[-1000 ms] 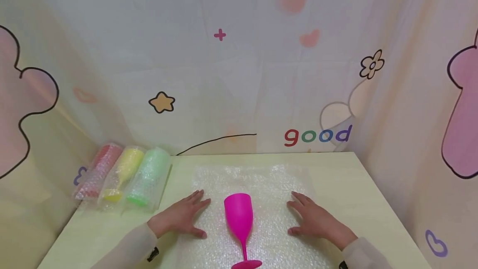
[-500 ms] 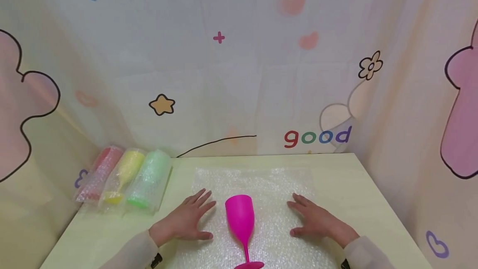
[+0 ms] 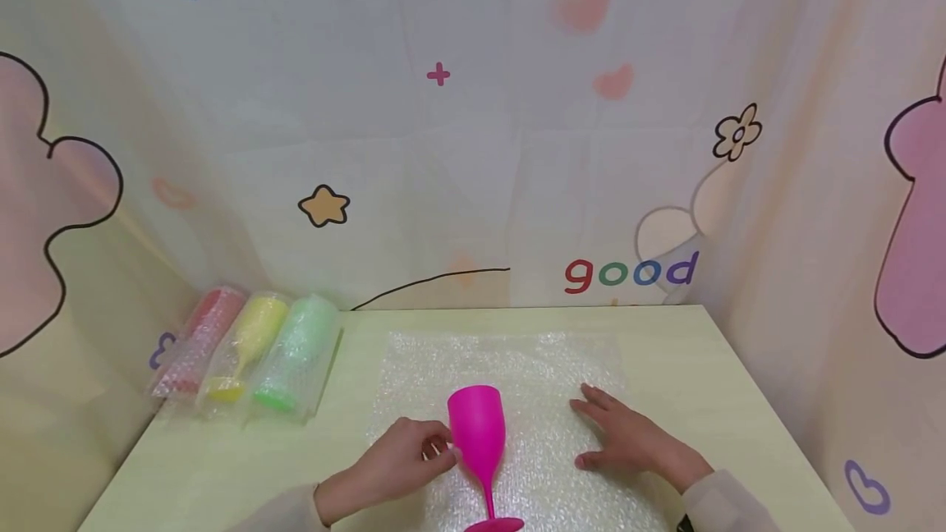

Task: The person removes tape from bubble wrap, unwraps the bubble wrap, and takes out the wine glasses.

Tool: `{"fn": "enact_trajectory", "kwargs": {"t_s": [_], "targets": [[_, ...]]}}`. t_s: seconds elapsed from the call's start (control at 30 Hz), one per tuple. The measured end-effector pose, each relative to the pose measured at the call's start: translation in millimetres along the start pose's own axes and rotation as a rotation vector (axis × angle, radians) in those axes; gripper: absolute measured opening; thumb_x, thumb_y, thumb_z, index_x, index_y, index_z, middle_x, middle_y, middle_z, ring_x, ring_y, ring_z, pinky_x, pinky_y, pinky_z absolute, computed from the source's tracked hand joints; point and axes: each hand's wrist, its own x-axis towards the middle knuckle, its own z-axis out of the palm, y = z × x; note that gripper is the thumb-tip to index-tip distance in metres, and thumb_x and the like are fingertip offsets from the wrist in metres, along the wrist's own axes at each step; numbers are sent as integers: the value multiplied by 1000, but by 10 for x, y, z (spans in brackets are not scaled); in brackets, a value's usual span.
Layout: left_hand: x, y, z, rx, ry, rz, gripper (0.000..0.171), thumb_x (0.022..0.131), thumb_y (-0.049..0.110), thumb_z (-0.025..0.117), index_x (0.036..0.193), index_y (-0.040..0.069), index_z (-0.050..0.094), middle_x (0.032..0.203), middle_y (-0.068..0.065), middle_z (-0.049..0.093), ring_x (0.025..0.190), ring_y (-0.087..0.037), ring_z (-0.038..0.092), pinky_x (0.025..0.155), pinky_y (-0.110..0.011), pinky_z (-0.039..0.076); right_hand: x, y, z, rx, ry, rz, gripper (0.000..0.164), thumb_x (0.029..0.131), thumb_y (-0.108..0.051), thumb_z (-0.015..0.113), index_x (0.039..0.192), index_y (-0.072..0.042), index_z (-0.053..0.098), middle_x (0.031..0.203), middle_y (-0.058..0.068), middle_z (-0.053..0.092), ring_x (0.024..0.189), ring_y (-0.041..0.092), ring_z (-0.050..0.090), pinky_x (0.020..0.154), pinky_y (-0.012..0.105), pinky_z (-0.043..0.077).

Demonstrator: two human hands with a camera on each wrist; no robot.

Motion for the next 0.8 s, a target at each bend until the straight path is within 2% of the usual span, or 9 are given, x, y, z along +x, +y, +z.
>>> {"fn": "enact_trajectory", "kwargs": {"t_s": [0.1, 0.17, 0.27, 0.4, 0.53, 0.67, 0.8], "targets": [[-22, 14, 102, -175, -45, -93, 27, 91, 33, 65, 78, 11, 73, 61, 10, 61, 53, 3, 50, 51, -15, 44, -4, -7, -3, 8, -4, 0, 95, 73, -59, 76, 148, -13, 43, 161, 19, 26, 145, 47, 28, 105, 66, 38], [-38, 27, 174, -294, -96, -179, 31, 91, 34, 67, 75, 9, 74, 56, 6, 61, 49, -2, 52, 47, -18, 44, -13, -10, -5, 11, -4, -1, 94, 73, -59, 76, 148, -13, 43, 161, 18, 26, 145, 47, 28, 106, 66, 38], [-60, 56, 280, -450, -146, -295, 33, 90, 35, 69, 74, 6, 75, 57, 3, 65, 50, -7, 57, 47, -20, 46, -21, -11, -10, 13, 3, -7, 94, 73, -59, 76, 148, -13, 43, 161, 18, 26, 145, 47, 29, 106, 65, 38], [-79, 94, 391, -636, -176, -419, 36, 88, 36, 71, 76, 2, 75, 56, 1, 61, 50, -8, 50, 46, -18, 41, -21, -11, -11, 10, 8, -13, 94, 73, -60, 75, 148, -13, 43, 161, 18, 26, 145, 46, 29, 106, 65, 38], [-88, 108, 459, -771, -204, -478, 40, 87, 38, 72, 80, -1, 74, 55, 2, 56, 48, -8, 42, 44, -14, 36, -16, -9, -10, 11, 3, -14, 93, 74, -60, 75, 148, -13, 43, 161, 18, 27, 145, 46, 28, 106, 65, 38], [-67, 112, 505, -848, -224, -503, 38, 87, 39, 71, 82, 1, 75, 56, 3, 54, 48, -6, 40, 44, -12, 34, -17, -7, -7, 13, 5, -11, 93, 73, -60, 75, 148, -13, 44, 161, 18, 27, 145, 46, 29, 106, 66, 38], [-39, 116, 540, -946, -279, -567, 34, 87, 37, 72, 85, 3, 74, 58, 4, 53, 51, -4, 39, 47, -11, 32, -20, -13, -1, 15, 10, -12, 93, 73, -59, 76, 147, -13, 44, 161, 18, 27, 145, 47, 29, 106, 66, 38]]}}
